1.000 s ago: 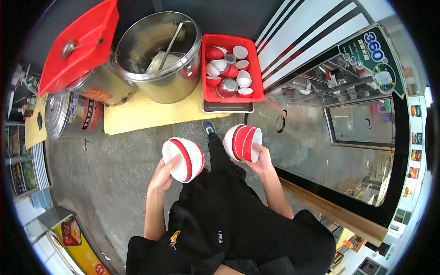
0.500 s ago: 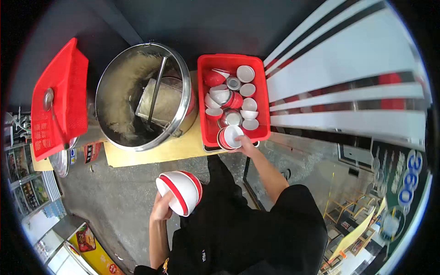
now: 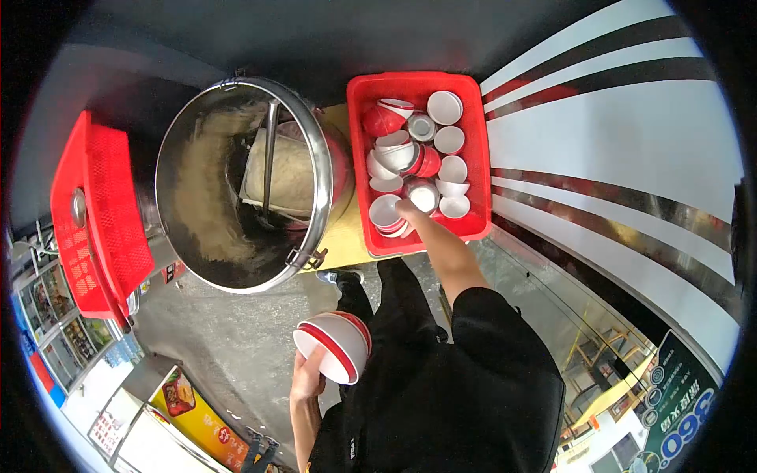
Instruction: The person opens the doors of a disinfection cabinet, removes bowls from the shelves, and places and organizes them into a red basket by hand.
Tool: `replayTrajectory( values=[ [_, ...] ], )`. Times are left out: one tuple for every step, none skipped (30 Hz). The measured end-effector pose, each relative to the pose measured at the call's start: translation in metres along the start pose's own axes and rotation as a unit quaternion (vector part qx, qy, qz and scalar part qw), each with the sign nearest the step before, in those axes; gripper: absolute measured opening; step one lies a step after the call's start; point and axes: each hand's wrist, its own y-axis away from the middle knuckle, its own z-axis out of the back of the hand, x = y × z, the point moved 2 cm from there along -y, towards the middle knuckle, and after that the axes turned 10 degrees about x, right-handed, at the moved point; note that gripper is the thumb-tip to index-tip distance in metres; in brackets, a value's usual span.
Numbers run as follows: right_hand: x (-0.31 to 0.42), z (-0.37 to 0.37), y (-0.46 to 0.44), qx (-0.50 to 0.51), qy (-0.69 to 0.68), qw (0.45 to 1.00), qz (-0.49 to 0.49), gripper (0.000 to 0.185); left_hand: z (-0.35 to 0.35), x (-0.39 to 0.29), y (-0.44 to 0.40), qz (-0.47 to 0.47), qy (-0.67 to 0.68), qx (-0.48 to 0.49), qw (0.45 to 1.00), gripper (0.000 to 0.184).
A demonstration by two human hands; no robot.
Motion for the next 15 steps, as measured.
replayTrajectory(
  values=[
    [0.01,-0.002,0.019,-0.013,-0.017,0.999,-0.034,0.072,-0.002,-0.001,-0.002,-0.01,0.014,0.013,1.0,0.043],
    [-0.024,0.018,-0.075,-0.011,-0.02,0.999,-0.033,0.072,-0.004,-0.001,-0.002,-0.009,0.01,0.013,1.0,0.043],
    [-0.06,0.037,-0.164,0.001,0.28,0.957,0.077,0.081,-0.005,-0.001,-0.002,-0.003,0.008,-0.005,1.0,0.043],
    [-0.093,0.029,-0.247,0.011,0.549,0.816,0.181,0.09,-0.005,-0.002,-0.003,0.003,0.005,-0.022,1.0,0.043],
    [-0.075,0.017,-0.215,0.013,0.544,0.819,0.182,0.09,-0.006,-0.003,-0.005,0.013,0.006,-0.018,1.0,0.043],
    [-0.05,0.031,-0.18,0.055,0.576,0.796,0.18,0.085,-0.007,-0.003,-0.006,0.017,0.001,-0.02,1.0,0.043],
    [-0.024,0.04,-0.143,0.096,0.605,0.77,0.178,0.08,-0.006,-0.002,-0.008,0.025,-0.006,-0.025,0.999,0.042],
    [-0.009,0.026,-0.098,0.136,0.631,0.743,0.176,0.075,-0.006,-0.002,-0.01,0.032,-0.013,-0.03,0.999,0.042],
    [-0.044,0.017,-0.204,0.046,0.614,0.781,0.104,0.048,-0.006,-0.001,-0.011,0.027,-0.025,-0.034,0.999,0.041],
    [-0.042,0.011,-0.189,0.048,0.609,0.785,0.103,0.048,-0.006,-0.001,-0.013,0.031,-0.031,-0.034,0.998,0.041],
    [-0.032,0.018,-0.172,0.048,0.585,0.804,0.093,0.051,-0.007,-0.002,-0.015,0.034,-0.046,-0.027,0.998,0.045],
    [-0.022,0.022,-0.153,0.048,0.562,0.821,0.084,0.054,-0.007,-0.003,-0.017,0.036,-0.059,-0.021,0.997,0.048],
    [-0.015,0.021,-0.131,0.048,0.54,0.837,0.074,0.058,-0.009,-0.005,-0.016,0.049,-0.062,-0.021,0.997,0.047],
    [-0.007,0.022,-0.11,0.048,0.517,0.852,0.065,0.062,-0.008,-0.004,-0.017,0.051,-0.065,-0.022,0.996,0.047],
    [0.003,0.021,-0.088,0.047,0.493,0.867,0.055,0.066,-0.006,-0.001,-0.019,0.056,-0.07,-0.024,0.996,0.047]
  ],
)
